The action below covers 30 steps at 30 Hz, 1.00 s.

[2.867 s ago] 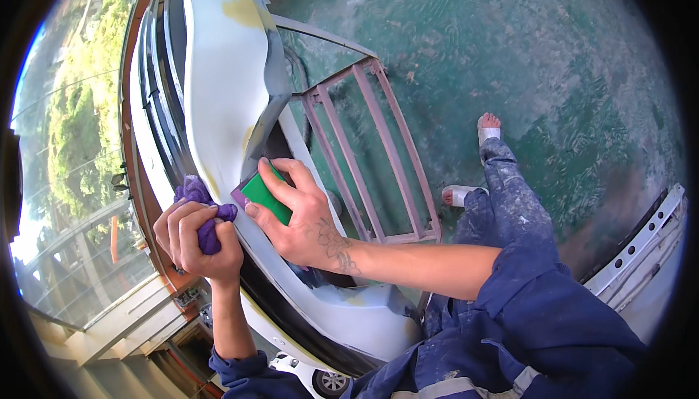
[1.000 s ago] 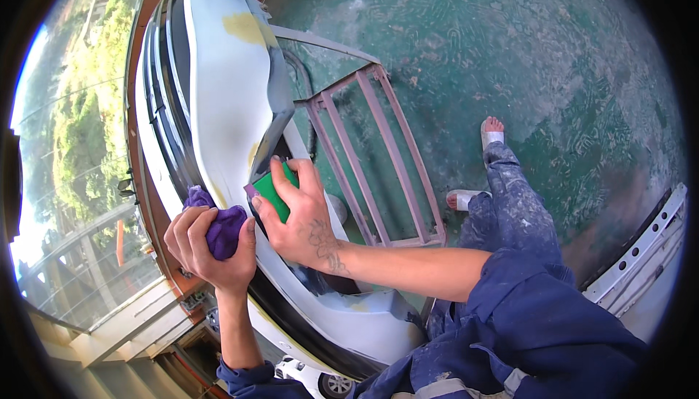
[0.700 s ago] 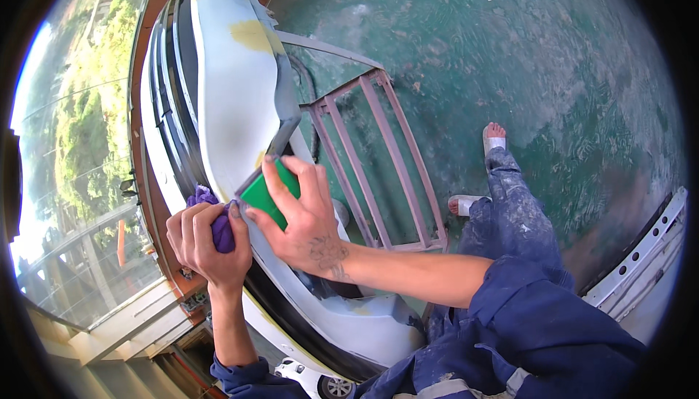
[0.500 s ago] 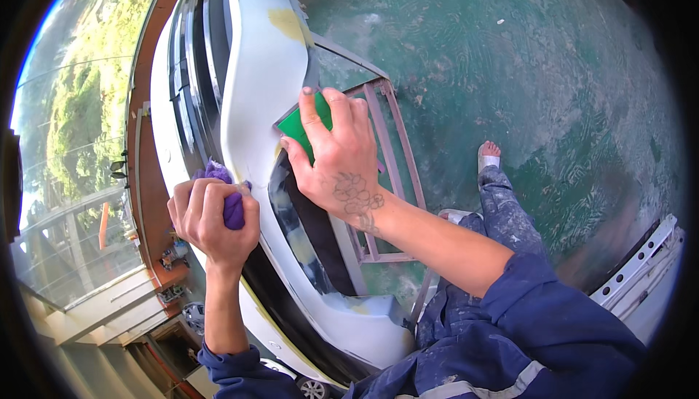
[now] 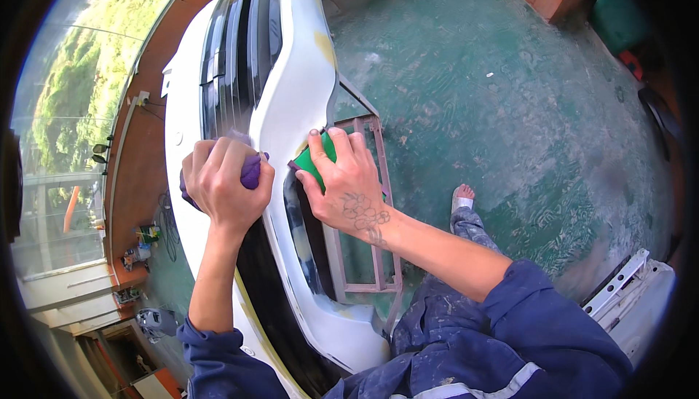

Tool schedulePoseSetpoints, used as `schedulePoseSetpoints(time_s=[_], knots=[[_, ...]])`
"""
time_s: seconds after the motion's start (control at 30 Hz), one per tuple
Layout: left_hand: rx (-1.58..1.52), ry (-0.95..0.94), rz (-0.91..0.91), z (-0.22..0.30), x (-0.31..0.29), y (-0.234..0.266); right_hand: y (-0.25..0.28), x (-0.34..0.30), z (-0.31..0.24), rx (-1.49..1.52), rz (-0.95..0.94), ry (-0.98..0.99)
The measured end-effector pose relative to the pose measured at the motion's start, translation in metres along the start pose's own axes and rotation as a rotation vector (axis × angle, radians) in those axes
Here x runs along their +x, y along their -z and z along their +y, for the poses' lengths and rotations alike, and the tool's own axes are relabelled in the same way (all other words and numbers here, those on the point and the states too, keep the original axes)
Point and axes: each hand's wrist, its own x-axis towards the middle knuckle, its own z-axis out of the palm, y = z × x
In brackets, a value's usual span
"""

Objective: The person sands a white car bumper with a green sanding block while wiping the surface with a purple cloth. The person moves along the bumper, sanding different sections and wiping away dust.

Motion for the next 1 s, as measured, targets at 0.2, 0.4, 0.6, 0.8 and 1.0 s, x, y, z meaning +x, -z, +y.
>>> schedulePoseSetpoints(time_s=[0.2, 0.4, 0.6, 0.8, 1.0], knots=[[-0.030, 0.051, 0.048, 0.000, -0.011, 0.000, 0.006, -0.007, -0.023, 0.019, 0.118, 0.042], [-0.057, 0.064, 0.103, 0.001, -0.009, -0.003, -0.007, 0.020, 0.019, -0.067, 0.119, 0.044], [-0.094, 0.072, 0.169, 0.005, -0.004, -0.007, -0.009, -0.007, -0.016, -0.078, 0.093, 0.106], [-0.067, 0.088, 0.140, 0.004, -0.009, -0.004, -0.009, 0.020, 0.008, -0.097, 0.102, -0.034], [-0.042, 0.039, 0.129, 0.004, -0.007, -0.003, -0.004, 0.026, 0.020, -0.145, 0.104, 0.015]])
